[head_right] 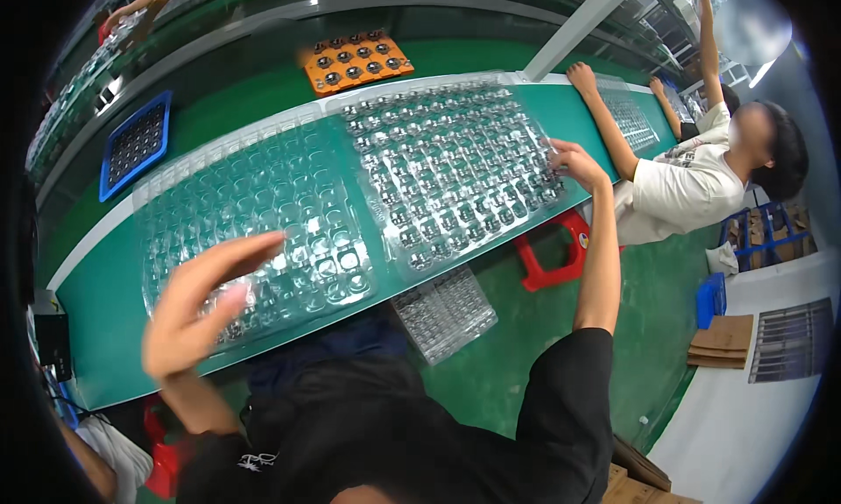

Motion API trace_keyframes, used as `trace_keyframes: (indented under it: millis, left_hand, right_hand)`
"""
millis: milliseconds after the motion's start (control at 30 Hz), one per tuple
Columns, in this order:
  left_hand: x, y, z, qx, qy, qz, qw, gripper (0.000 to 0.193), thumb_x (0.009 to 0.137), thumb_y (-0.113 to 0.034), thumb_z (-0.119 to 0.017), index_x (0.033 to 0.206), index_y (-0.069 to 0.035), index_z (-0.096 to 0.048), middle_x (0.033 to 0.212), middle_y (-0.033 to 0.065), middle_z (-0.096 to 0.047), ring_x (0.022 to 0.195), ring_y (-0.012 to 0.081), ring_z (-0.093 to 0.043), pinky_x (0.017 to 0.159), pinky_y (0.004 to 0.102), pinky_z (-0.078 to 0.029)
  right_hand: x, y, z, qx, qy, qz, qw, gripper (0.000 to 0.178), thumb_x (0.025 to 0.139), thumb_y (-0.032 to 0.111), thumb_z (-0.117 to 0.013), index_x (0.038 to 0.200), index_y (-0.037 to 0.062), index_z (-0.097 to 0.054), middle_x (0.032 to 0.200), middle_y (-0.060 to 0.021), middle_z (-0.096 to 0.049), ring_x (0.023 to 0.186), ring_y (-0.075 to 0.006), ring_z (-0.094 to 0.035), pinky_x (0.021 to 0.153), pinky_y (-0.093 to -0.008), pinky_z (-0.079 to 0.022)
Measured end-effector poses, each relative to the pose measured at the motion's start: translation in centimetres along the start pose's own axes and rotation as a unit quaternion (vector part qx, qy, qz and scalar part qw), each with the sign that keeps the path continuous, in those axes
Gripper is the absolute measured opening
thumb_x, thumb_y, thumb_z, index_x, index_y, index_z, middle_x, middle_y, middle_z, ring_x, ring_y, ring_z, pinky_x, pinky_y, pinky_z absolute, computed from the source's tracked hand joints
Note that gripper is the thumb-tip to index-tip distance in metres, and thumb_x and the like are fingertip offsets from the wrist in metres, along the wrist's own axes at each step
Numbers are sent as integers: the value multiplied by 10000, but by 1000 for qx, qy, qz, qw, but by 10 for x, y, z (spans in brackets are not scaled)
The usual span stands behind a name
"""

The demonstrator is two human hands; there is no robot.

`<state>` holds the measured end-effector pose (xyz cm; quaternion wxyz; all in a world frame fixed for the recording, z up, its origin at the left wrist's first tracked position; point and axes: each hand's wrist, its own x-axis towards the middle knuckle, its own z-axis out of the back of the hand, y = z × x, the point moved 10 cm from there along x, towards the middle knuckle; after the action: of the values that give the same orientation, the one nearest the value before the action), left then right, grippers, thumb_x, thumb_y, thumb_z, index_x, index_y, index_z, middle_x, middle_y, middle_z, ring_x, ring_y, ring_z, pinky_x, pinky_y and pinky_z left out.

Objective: Manually placing small electronic components into organized plastic trays on an assembly line.

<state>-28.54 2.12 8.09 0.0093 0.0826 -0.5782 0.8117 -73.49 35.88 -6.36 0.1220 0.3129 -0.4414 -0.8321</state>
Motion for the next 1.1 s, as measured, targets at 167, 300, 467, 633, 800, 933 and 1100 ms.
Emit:
trace_keyframes:
  millis: [167,300,467,633,800,933,1100]
  left_hand:
    - [-99,40,162,116,-243,115,956,290,1022,-218,-464,1060,33,-605,875,62,-584,766,132,-554,762,247,-421]
    - [-174,149,270,78,-375,110,917,276,1051,-255,-461,907,-31,-536,729,-2,-402,661,64,-416,633,204,-356]
    - [-159,214,263,103,-333,146,926,285,1051,-281,-471,879,-60,-520,654,-20,-361,555,45,-372,499,210,-317]
    - [-134,232,251,109,-296,152,937,345,1048,-294,-477,770,-96,-426,623,-37,-320,514,39,-326,464,214,-257]
    - [-137,233,242,118,-336,102,929,347,1045,-251,-487,742,-119,-382,641,-54,-294,515,26,-283,462,218,-214]
    - [-136,225,237,132,-339,107,925,353,1045,-243,-489,738,-109,-376,642,-54,-283,547,33,-272,498,222,-215]
    - [-140,231,238,151,-340,117,921,266,1039,-213,-505,832,-91,-391,727,-53,-269,622,36,-252,541,225,-210]
  right_hand:
    - [5,15,-11,-209,0,114,971,612,767,38,-511,1379,28,-537,909,28,-555,797,-96,-499,733,-239,-430]
    - [2,2,-4,-202,-123,191,953,450,915,219,-598,1315,12,-581,1006,-51,-650,957,-159,-590,882,-303,-468]
    - [-53,-3,-19,-170,-307,208,913,426,914,278,-631,1266,39,-609,1150,-146,-606,1050,-252,-592,939,-340,-452]
    - [-75,-2,-34,-178,-443,230,848,413,919,325,-634,1215,38,-622,1124,-148,-625,1080,-304,-570,937,-372,-439]
    - [-86,5,-32,-183,-507,223,812,354,954,276,-599,1204,27,-630,1079,-137,-637,1003,-243,-596,917,-334,-446]
    - [-88,-17,-30,-80,-534,228,810,346,973,252,-576,1188,-17,-621,1124,-122,-642,1050,-190,-586,934,-302,-433]
    - [-82,-33,-25,-2,-519,212,828,329,974,222,-580,1181,-32,-617,1092,-97,-653,1019,-158,-591,925,-275,-436]
